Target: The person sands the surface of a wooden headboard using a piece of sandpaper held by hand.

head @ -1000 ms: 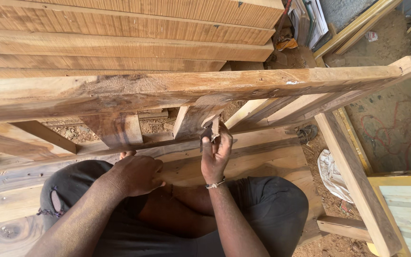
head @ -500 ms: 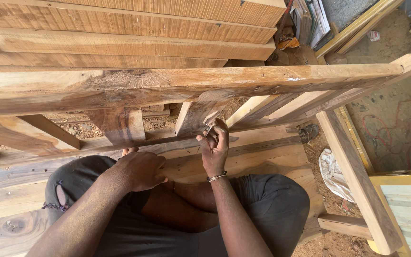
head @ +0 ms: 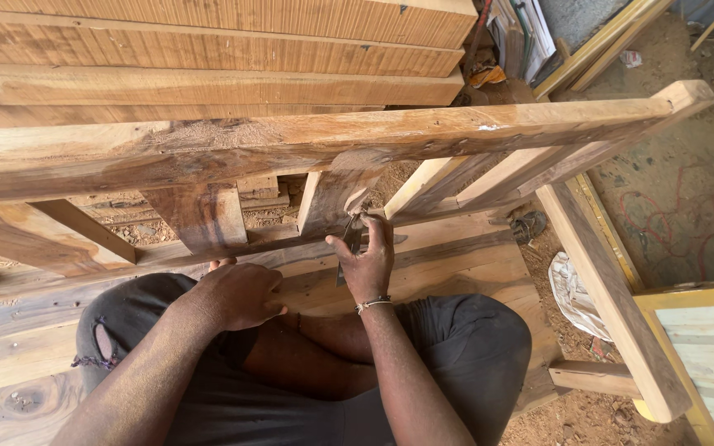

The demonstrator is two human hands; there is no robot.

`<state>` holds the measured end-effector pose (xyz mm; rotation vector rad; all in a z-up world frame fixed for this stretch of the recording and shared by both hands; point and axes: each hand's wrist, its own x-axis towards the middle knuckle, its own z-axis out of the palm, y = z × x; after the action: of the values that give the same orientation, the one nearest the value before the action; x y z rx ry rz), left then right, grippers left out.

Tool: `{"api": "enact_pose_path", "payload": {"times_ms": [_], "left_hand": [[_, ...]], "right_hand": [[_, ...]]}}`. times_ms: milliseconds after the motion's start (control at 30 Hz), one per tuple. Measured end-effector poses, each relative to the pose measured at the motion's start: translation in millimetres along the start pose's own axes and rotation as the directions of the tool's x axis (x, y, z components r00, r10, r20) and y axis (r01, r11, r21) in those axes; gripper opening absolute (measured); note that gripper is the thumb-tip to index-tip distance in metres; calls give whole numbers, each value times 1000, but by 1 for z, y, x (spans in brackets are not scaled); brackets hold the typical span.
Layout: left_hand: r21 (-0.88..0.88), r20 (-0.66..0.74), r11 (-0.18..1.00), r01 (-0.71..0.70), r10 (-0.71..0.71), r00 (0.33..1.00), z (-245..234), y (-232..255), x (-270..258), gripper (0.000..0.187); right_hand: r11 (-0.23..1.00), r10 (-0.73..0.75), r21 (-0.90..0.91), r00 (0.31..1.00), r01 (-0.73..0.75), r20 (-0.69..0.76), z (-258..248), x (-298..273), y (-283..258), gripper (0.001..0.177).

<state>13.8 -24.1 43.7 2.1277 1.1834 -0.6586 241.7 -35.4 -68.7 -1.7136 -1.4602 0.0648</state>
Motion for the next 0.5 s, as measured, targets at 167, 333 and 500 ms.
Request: {"api": "enact_pose_path", "payload": {"times_ms": [167,333,500], "left_hand": [[-41,-85,999,-36,32,996,8,-7,2,44],[-13,-106,997,-73,71,992,7,-11,-1,43],[-44,-120,994,-99,93,988,8,-15,-1,45]], "right_hand": [[950,295,-129,952,-284,78,-16,-2,-2,50],[995,79,-53,992,-85,-103,-53,1,-31,51],[903,-403,-204,910,378,-95,-77,12,-86,54]]}}
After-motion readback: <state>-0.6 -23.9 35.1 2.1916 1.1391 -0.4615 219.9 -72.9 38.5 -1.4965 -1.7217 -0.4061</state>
